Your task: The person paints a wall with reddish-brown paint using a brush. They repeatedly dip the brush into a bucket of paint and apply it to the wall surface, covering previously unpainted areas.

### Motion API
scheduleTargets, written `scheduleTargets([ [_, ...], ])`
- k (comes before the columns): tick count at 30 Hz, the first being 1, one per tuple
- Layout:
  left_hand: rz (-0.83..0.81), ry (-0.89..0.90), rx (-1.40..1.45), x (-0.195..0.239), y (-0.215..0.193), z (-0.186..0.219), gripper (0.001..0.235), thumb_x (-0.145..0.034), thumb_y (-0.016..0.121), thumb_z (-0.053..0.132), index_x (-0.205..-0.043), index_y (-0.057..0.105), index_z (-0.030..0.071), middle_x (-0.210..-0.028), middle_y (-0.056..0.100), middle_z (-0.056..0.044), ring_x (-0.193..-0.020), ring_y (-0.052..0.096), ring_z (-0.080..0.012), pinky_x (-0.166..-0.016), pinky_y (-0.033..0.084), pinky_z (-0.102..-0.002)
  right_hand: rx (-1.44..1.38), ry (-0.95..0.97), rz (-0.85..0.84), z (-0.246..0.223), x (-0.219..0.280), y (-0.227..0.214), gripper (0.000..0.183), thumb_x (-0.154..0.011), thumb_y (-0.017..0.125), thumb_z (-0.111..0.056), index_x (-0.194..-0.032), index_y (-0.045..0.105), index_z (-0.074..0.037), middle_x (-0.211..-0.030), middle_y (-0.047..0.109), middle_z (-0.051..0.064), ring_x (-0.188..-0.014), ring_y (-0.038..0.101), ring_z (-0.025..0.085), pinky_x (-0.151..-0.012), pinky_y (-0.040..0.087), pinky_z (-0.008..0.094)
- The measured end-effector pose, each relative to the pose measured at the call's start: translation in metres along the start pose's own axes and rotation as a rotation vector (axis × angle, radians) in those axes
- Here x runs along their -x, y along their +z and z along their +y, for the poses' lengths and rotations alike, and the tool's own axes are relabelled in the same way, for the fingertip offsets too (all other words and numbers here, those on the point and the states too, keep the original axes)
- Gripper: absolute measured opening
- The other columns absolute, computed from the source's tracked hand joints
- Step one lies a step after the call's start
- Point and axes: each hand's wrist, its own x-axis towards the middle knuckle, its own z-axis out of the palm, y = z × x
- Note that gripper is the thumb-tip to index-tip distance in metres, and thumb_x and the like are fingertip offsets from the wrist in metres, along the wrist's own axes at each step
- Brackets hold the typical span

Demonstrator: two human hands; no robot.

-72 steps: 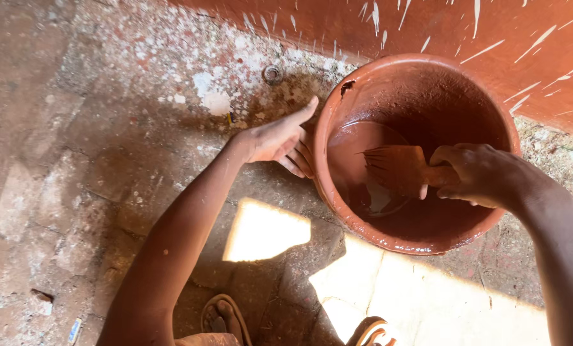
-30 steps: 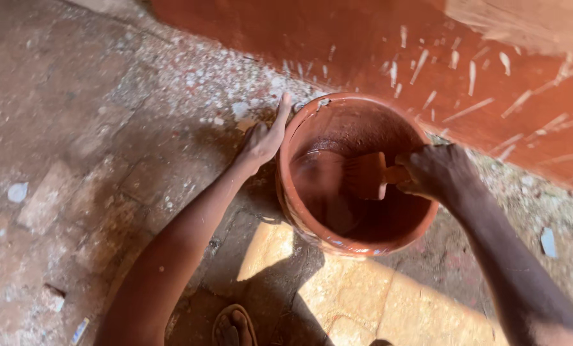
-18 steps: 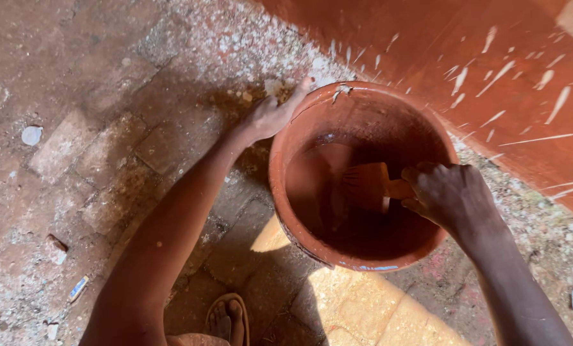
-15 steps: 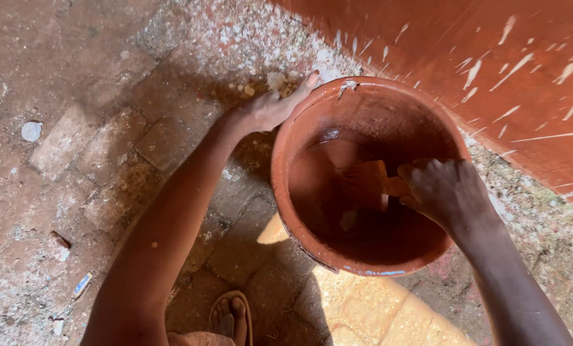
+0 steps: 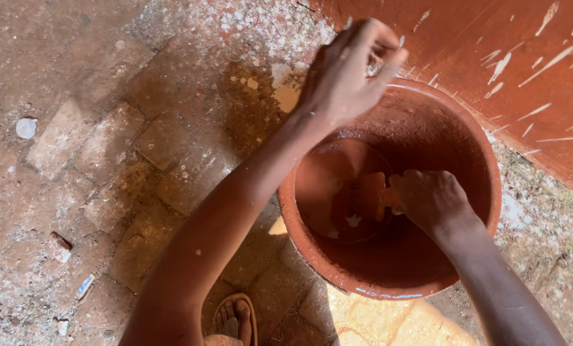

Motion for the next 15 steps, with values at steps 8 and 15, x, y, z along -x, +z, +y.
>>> scheduleTargets([
  [8, -0.257, -0.164, 0.098, -0.002, 0.038, 0.039, 0.023, -0.103, 0.065, 0.028, -0.088, 0.063, 0.011, -0.066, 0.068, -0.002, -0.050, 0.061, -0.0141, -0.042, 0.045, -0.031, 0.008, -0.062, -0.281, 0.021, 0.026, -0.055, 0.042, -0.098, 0.052, -0.045, -0.140, 0.057, -0.041, -0.098, 0.070, -0.004, -0.087, 0.074, 0.017, -0.076, 0.065, 0.035],
  [15, -0.293, -0.116, 0.048, 0.000, 0.059, 0.064, 0.028, -0.103, 0.062, 0.026, -0.085, 0.073, 0.009, -0.057, 0.066, -0.004, -0.047, 0.061, -0.0152, -0.048, 0.047, -0.038, -0.496, 0.388, -0.516, 0.068, 0.088, -0.082, 0.057, -0.100, 0.047, -0.064, -0.149, 0.052, -0.036, -0.102, 0.083, 0.001, -0.092, 0.081, 0.016, -0.092, 0.061, 0.035],
])
